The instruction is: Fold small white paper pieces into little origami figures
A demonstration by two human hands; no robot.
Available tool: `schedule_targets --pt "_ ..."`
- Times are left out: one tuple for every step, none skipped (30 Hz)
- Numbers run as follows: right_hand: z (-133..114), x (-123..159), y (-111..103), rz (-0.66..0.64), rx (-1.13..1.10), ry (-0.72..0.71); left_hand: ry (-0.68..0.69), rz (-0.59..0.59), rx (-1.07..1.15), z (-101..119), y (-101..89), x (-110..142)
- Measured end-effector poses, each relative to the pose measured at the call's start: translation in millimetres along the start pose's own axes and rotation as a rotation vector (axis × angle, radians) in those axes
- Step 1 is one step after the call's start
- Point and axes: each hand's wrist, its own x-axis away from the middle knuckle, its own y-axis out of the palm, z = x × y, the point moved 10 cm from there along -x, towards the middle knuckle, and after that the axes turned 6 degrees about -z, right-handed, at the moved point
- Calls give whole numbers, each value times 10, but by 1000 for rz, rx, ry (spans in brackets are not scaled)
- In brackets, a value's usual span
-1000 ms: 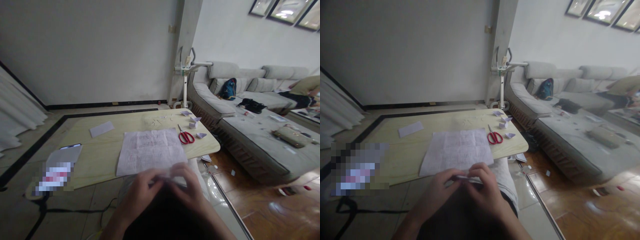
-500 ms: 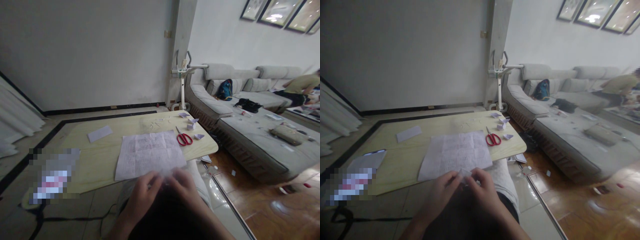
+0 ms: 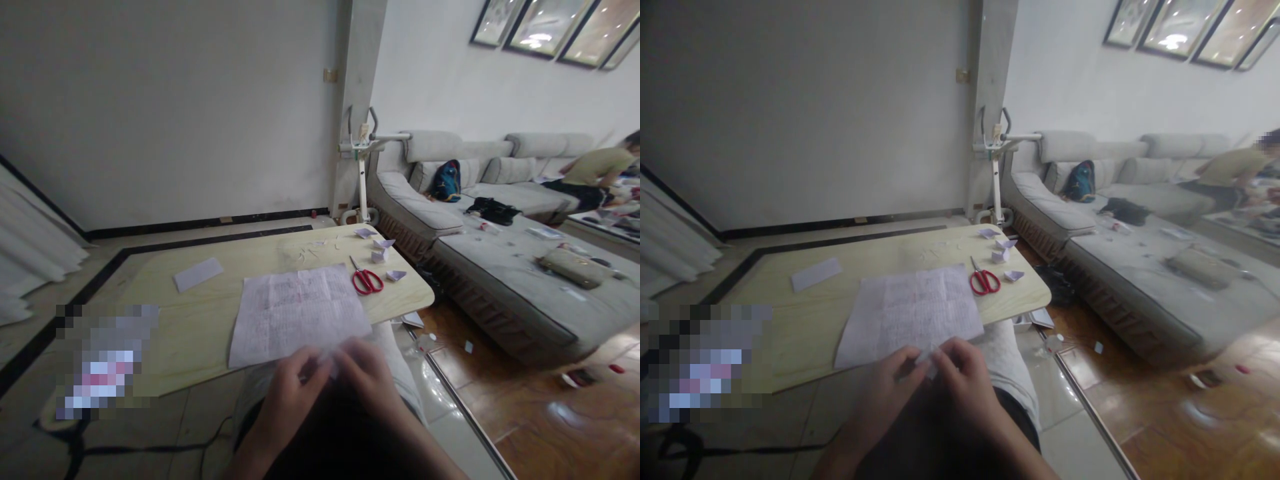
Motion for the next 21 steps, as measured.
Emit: schedule_targets --pt "-6 4 -2 -5 -15 -3 -11 7 30 -14 -5 -1" --pt "-27 10 -14 -5 -26 -16 -27 17 69 -35 -16 -3" --pt "-65 18 -32 0 -27 -43 -49 34 112 -62 -36 -5" --pt "-118 28 -52 5 -13 -83 -71 55 151 -92 -62 -6" --pt "-182 38 -68 7 12 -132 -89 76 183 -118 -87 -8" --pt "-245 49 -74 2 42 -183 -98 89 207 -134 -106 -12" --pt "-297 57 -65 -15 71 -227 -100 96 223 -143 -118 -17" --pt "-332 61 -46 -38 94 -259 -101 101 235 -151 -127 -22" --pt "-350 61 -24 -60 111 -280 -106 99 247 -164 -127 -26" --pt "-351 57 -6 -75 120 -290 -117 94 258 -183 -122 -29" --pt "-341 51 6 -83 123 -292 -133 96 264 -207 -121 -29" --pt "-325 45 15 -86 124 -288 -151 100 266 -232 -122 -26" --pt "-307 38 20 -86 123 -281 -166 103 265 -251 -122 -23" --pt "-292 34 23 -84 121 -273 -174 104 262 -262 -122 -20" --pt "-280 30 28 -85 117 -265 -173 102 259 -260 -120 -19" --pt "-274 28 32 -86 113 -258 -165 100 253 -248 -121 -20" --pt "-273 27 35 -88 111 -253 -154 93 247 -230 -116 -22" --pt "-274 27 34 -87 111 -249 -140 89 239 -209 -114 -23" --pt "-277 27 30 -82 112 -246 -124 82 230 -183 -111 -25" --pt "-280 27 21 -73 114 -244 -109 74 218 -157 -105 -25" --pt "-283 27 8 -61 114 -245 -99 63 210 -138 -96 -23"
